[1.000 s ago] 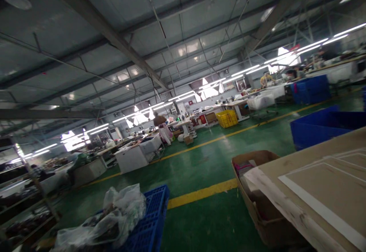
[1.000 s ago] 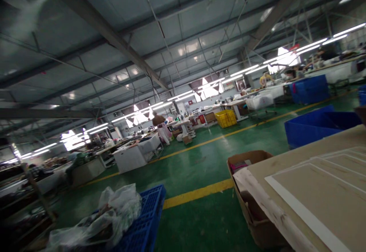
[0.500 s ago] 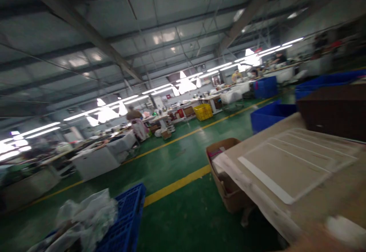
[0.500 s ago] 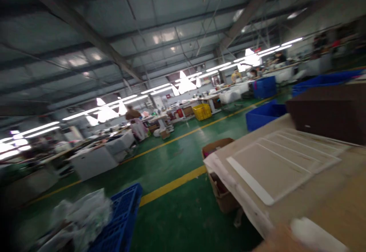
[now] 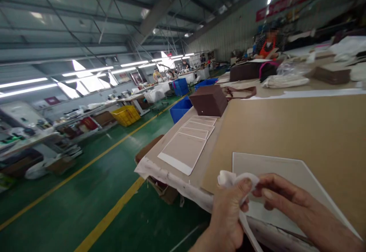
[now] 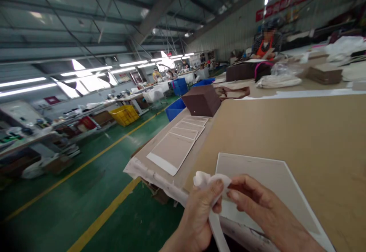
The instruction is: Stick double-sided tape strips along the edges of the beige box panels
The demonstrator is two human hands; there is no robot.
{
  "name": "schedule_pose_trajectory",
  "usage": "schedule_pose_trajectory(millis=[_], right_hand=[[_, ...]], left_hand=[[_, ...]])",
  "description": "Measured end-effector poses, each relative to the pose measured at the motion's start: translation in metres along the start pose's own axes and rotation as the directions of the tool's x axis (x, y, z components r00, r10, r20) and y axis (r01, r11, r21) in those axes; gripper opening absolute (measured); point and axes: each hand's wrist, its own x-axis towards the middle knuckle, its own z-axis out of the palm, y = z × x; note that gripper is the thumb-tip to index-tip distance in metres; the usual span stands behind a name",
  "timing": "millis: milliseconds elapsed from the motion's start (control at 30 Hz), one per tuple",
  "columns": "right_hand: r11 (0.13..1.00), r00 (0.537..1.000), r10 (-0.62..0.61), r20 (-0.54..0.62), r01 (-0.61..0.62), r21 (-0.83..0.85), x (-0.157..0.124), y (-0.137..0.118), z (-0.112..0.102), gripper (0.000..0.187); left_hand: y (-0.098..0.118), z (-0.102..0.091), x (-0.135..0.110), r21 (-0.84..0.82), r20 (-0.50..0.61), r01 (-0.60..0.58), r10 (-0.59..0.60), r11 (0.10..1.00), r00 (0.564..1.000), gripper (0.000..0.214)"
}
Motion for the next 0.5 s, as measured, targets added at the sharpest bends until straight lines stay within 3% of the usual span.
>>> schedule_pose_trajectory(millis=[133,267,367,500], right_hand=[[0.971,0.997,0.077,0.002,-0.075,0.228,0.008,0.002,0.001,0.036],[0.881,0.983,0.155,-0.102,-0.091,0.464,0.013,0.012,-0.012,0.032],[0.806,0.971,0.166,-0.17,-0.034,0.591,0.01,0.01,-0.012,0.025],[0.76,0.99,0.142,0.005,-0.112,0.64,0.0,0.006,0.002,0.021]], left_hand=[[-0.009,0.004,-0.002,0.077,0.087,0.08,-0.086,0.994,0.992,0.037],[-0.014,0.001,-0.003,0.205,0.078,0.127,-0.145,0.97,0.986,0.032],[-0.015,0.003,-0.001,0.176,0.02,0.13,-0.136,0.976,0.991,0.035],[-0.02,0.013,0.002,0.063,-0.032,0.128,-0.126,0.99,0.991,0.049]])
